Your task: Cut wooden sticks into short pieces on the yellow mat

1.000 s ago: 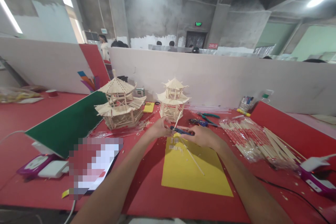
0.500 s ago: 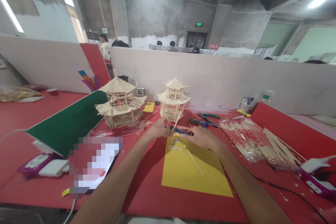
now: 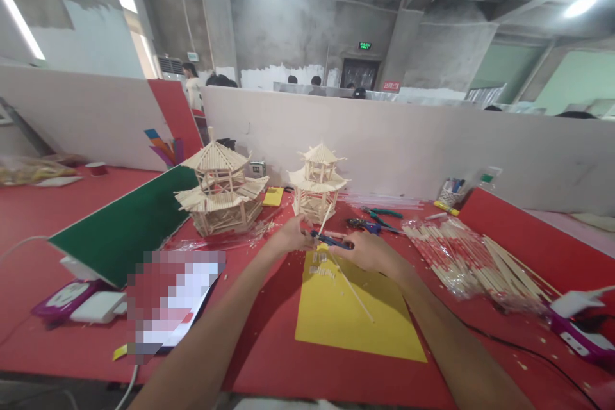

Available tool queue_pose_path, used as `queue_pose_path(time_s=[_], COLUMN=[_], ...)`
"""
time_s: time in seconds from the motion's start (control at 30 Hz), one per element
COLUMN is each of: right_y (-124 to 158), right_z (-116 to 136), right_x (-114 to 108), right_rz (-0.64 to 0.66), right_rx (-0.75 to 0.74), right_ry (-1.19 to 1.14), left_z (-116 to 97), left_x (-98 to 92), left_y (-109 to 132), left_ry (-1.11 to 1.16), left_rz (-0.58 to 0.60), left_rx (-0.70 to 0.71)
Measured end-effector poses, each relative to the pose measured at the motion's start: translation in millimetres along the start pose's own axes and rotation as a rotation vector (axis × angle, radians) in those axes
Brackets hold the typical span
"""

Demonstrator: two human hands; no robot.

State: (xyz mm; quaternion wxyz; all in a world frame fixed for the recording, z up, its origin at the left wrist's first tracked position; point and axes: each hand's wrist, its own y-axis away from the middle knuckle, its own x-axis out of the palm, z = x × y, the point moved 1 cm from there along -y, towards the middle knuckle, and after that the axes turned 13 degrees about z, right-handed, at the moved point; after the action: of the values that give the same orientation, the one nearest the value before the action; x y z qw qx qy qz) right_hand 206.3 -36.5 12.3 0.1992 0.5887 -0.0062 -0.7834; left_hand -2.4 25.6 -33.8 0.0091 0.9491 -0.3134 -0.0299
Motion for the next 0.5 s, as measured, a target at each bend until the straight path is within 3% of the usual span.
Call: queue_pose_path(time_s=[0.17, 0.3, 0.5], right_y=[1.8, 2.8, -3.3], right_z=[-4.9, -14.4, -20.4], right_x=[-4.6, -10.0, -9.9], right_rz=[0.013, 0.045, -0.095], right_rx=[0.015, -0.058, -0.124], right_ry=[-0.008, -0.01, 0.08], left_z=[0.4, 7.0, 17.7], left_x=[-11.6, -19.1, -10.3], left_y=[3.0, 2.0, -7.1], left_ry=[-0.112, -0.298, -0.349], left_rz=[0.033, 0.021, 0.029], left_rx=[-0.068, -0.143, -0.306])
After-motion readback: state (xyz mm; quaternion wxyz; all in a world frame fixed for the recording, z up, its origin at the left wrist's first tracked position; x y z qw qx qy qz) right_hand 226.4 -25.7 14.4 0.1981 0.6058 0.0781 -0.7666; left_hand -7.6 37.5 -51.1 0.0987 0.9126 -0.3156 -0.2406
